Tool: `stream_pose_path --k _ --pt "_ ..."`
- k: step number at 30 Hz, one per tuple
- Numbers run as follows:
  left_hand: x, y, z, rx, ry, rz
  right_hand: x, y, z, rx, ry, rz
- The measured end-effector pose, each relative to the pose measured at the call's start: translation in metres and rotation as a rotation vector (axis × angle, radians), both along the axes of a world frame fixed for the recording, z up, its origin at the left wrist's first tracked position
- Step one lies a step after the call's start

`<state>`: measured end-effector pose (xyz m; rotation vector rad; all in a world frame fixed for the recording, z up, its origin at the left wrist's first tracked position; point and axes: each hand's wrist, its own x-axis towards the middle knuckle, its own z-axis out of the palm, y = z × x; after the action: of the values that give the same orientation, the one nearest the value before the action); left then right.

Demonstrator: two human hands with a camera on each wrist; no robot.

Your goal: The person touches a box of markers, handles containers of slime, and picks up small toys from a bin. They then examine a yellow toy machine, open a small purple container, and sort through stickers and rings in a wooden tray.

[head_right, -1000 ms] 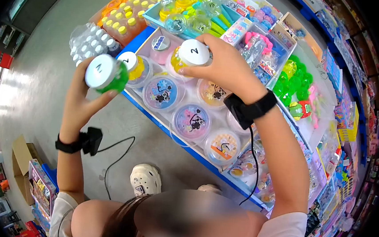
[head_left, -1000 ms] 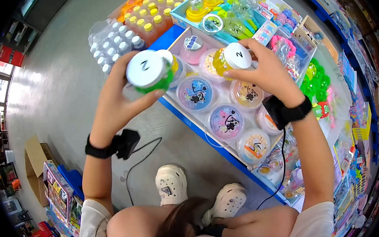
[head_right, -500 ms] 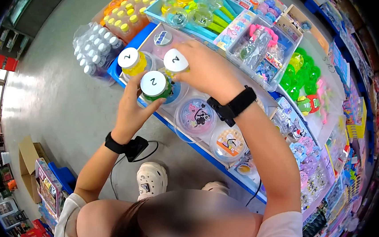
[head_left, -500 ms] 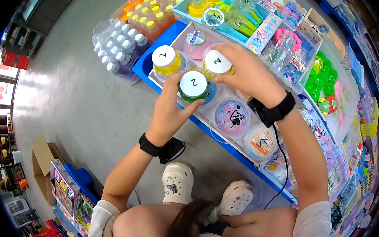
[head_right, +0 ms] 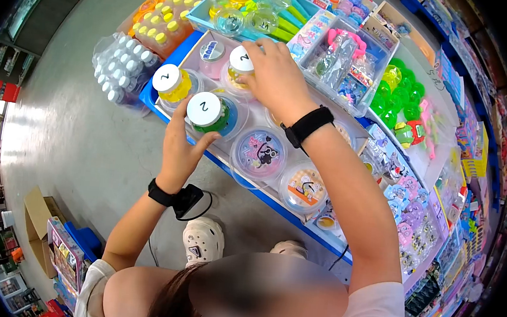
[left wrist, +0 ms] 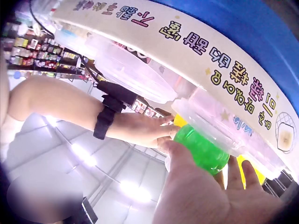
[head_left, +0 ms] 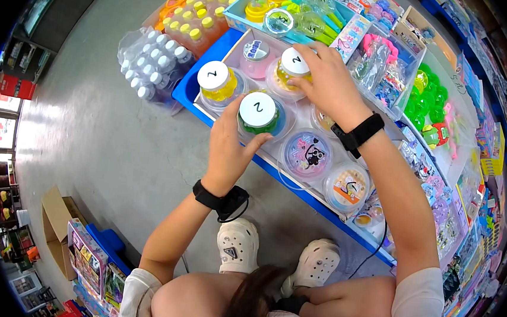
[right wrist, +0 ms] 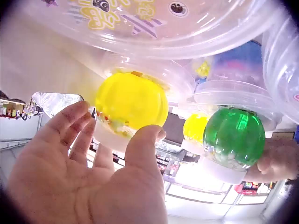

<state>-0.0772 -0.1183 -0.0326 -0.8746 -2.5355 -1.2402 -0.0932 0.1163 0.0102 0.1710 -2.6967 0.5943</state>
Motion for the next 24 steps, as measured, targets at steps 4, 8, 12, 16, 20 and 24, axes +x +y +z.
stream_pose_path --k 4,8,12,16,20,24 --pt "0.005 -0.003 -0.003 0.014 -0.008 -0.022 -0.002 0.003 -0.004 -0.001 0.016 0.022" --pt "0.007 -0.004 -0.005 -0.005 -0.002 -0.015 0.0 0.003 -0.001 -0.012 -0.032 0.017" --pt "0.008 0.0 -0.002 -0.051 0.046 0.029 0.004 -0.001 0.002 -0.038 -0.017 0.001" --pt "0.006 -0.025 0.012 -0.079 0.297 0.109 0.018 -0.002 0.022 0.0 0.104 -0.043" --pt "-0.053 -0.055 0.021 -0.027 0.232 0.165 0.04 -0.026 0.041 -0.036 -0.012 0.143" --pt "-0.091 -0.056 0.016 0.086 -0.24 -0.034 0.048 -0.057 0.025 -0.118 -0.207 0.17"
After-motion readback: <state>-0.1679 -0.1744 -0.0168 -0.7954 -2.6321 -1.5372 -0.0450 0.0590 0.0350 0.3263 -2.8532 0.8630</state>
